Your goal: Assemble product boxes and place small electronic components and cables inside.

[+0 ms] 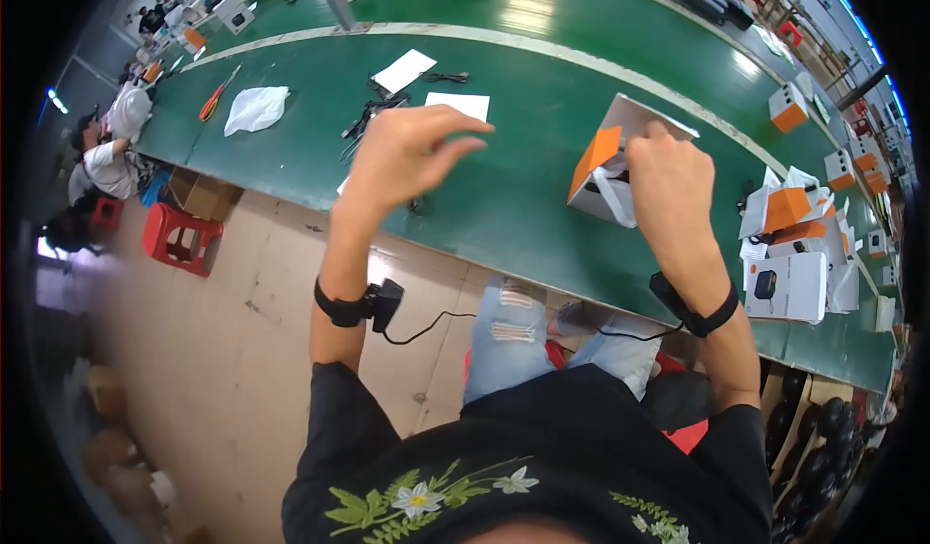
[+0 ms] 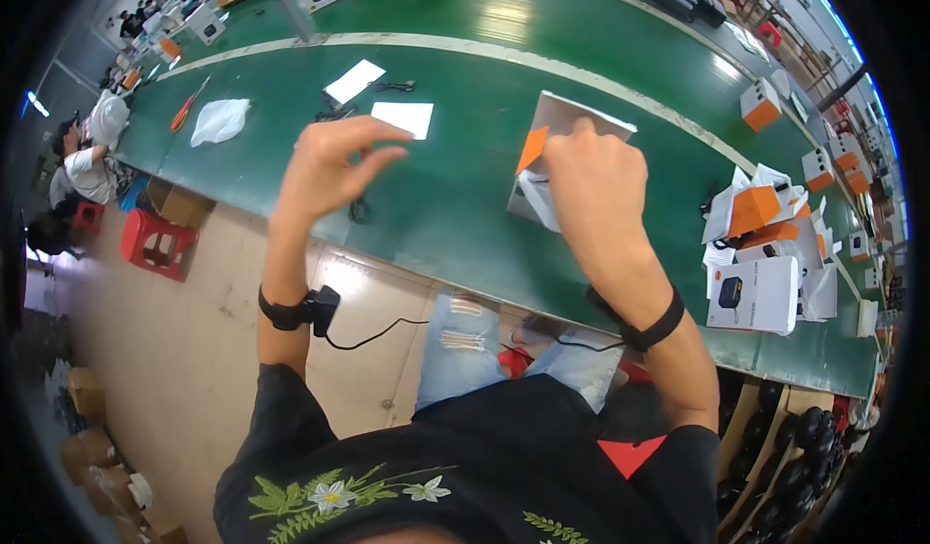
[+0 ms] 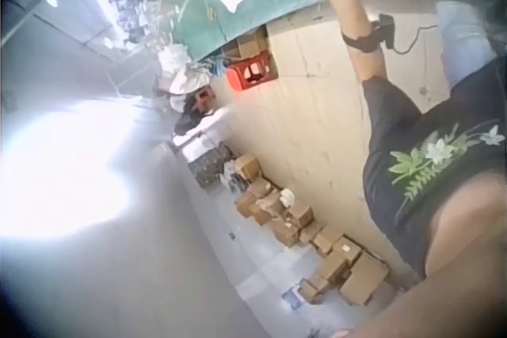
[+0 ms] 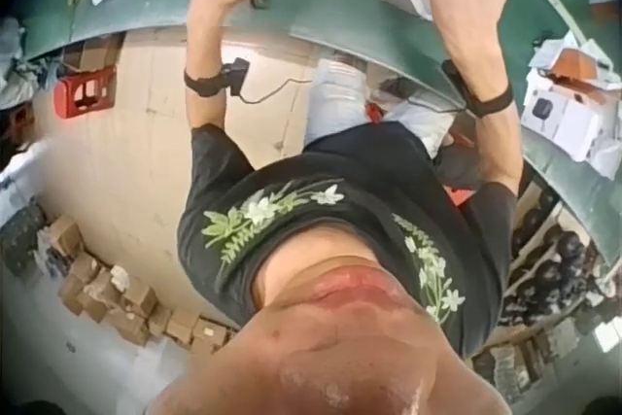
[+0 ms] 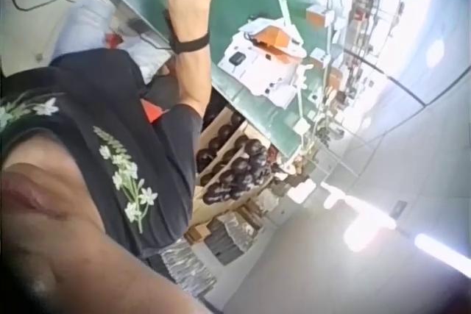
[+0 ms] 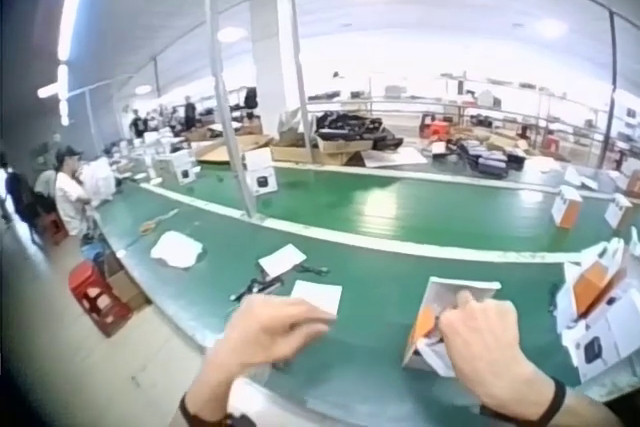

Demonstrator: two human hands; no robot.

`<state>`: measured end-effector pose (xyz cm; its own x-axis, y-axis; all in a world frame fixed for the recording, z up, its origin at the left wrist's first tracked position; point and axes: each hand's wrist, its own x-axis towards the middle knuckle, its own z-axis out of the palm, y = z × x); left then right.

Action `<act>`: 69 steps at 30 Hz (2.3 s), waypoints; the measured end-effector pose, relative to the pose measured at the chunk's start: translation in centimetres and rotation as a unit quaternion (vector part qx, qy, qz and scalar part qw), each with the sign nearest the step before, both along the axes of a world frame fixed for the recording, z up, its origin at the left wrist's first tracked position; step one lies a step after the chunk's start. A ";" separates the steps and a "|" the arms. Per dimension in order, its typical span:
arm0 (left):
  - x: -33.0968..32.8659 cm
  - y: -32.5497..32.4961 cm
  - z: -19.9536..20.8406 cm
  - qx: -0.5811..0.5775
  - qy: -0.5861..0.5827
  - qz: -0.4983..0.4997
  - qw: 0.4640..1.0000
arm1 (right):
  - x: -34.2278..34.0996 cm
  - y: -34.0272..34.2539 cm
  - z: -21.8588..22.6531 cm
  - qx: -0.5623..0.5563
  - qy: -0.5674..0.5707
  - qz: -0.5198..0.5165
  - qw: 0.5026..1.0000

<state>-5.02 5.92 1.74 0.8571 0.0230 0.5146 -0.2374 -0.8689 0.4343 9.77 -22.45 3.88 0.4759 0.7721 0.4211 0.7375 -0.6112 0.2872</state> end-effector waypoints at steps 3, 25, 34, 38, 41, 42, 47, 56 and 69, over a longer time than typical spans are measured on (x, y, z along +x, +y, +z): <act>-3.4 4.6 -1.6 0.083 0.058 0.015 0.995 | -0.2 0.1 0.0 -0.005 -0.025 -0.023 0.999; 4.2 -17.4 -1.0 0.238 -0.121 0.053 0.962 | 2.0 -9.4 -7.1 0.357 0.500 0.149 0.775; 9.2 -17.6 1.0 0.382 -0.054 0.095 0.918 | 2.7 -7.8 -9.2 0.410 0.454 0.185 0.769; 10.9 -16.3 1.0 0.372 -0.092 0.023 0.923 | 2.5 -7.9 -9.8 0.485 0.435 0.214 0.728; 11.3 -15.9 0.1 0.335 -0.111 0.016 0.936 | 2.5 -8.2 -8.5 0.411 0.382 0.224 0.797; 11.5 -15.9 0.0 0.313 -0.116 0.028 0.942 | 2.5 -8.3 -8.4 0.413 0.409 0.206 0.787; 11.4 -16.3 0.0 0.330 -0.104 0.039 0.938 | 2.7 -8.5 -8.9 0.405 0.417 0.183 0.793; 11.3 -14.6 0.1 0.338 -0.110 -0.022 0.934 | 2.8 -8.4 -9.3 0.394 0.368 0.185 0.821; 11.2 -14.5 0.9 0.275 -0.010 -0.046 0.960 | 2.7 -8.4 -8.9 0.357 0.281 0.173 0.873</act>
